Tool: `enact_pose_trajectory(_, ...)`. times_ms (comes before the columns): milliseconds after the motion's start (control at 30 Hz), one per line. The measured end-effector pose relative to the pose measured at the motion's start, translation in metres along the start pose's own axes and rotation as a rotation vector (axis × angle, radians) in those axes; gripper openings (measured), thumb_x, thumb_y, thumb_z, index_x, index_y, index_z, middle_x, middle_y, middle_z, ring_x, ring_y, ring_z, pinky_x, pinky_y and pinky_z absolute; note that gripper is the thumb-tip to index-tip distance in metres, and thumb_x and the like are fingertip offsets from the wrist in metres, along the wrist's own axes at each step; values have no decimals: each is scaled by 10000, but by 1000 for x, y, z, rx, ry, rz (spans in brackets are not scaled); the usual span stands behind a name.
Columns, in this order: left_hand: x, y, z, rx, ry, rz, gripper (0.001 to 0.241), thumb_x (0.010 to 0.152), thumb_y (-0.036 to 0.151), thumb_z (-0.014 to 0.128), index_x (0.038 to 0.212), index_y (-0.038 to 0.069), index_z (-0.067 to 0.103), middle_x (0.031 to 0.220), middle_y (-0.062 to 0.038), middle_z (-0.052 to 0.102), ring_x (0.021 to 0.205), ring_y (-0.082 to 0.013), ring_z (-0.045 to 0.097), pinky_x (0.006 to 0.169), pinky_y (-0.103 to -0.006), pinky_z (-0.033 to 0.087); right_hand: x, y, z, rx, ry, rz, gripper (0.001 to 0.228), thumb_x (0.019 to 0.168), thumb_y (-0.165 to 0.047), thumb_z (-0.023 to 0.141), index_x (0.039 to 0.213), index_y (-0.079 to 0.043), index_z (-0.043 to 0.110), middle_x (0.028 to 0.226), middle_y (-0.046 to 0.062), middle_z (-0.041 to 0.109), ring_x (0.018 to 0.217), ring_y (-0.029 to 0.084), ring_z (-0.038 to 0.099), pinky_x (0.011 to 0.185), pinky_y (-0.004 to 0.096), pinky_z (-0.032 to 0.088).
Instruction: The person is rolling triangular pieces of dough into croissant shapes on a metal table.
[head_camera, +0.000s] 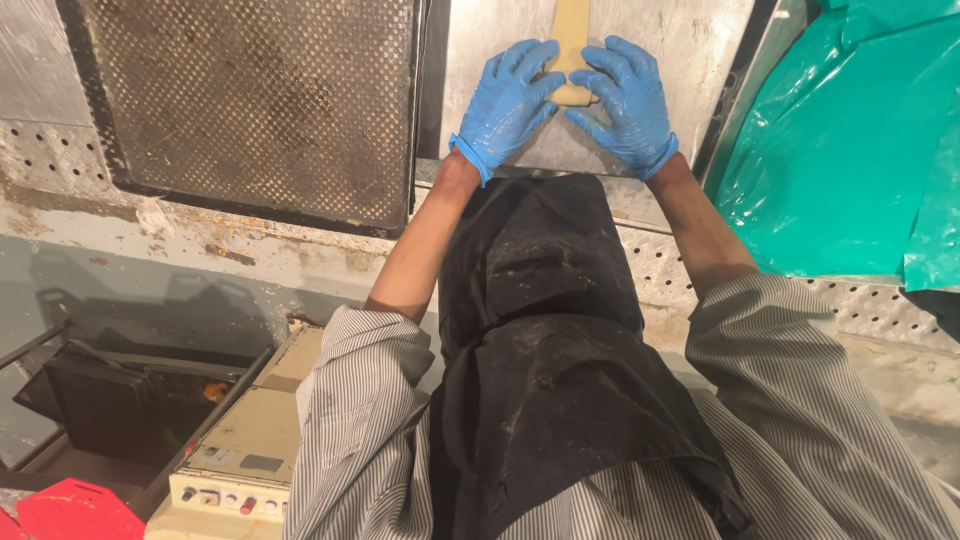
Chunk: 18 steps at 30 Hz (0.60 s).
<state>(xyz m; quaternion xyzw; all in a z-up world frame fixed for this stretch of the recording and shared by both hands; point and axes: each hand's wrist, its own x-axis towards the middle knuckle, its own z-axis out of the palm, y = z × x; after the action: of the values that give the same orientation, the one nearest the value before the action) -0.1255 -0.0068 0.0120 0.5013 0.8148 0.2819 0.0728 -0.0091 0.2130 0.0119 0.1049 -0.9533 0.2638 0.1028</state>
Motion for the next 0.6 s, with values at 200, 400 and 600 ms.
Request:
enact_pose_trajectory(200,26,19,-3,12,-111,-30,682,873,196,798,1474,81,498,1303,-158,590,1206,-354,535,1025,-490,408,7,6,-2,-9,16,10,367,895,-196,901,1190,-127,694,1444,95,585,1422,386,456,1180,493,399)
enact_pose_trajectory(400,41,8,0,-282,-55,-206,480,921,119,761,1374,63,612,1150,-107,714,1056,-269,689,944,-388,536,30,-23,-39,341,163,236,657,930,-283,910,1428,-77,535,1461,135,521,1420,373,453,1216,483,376)
enact_pose_trajectory(600,29,39,-66,-1397,111,-508,407,963,80,728,1334,-57,631,1181,-120,741,1051,-193,714,931,-326,599,67,-35,-84,505,35,83,701,857,-210,908,1443,2,586,1506,240,482,1437,377,387,1207,459,337)
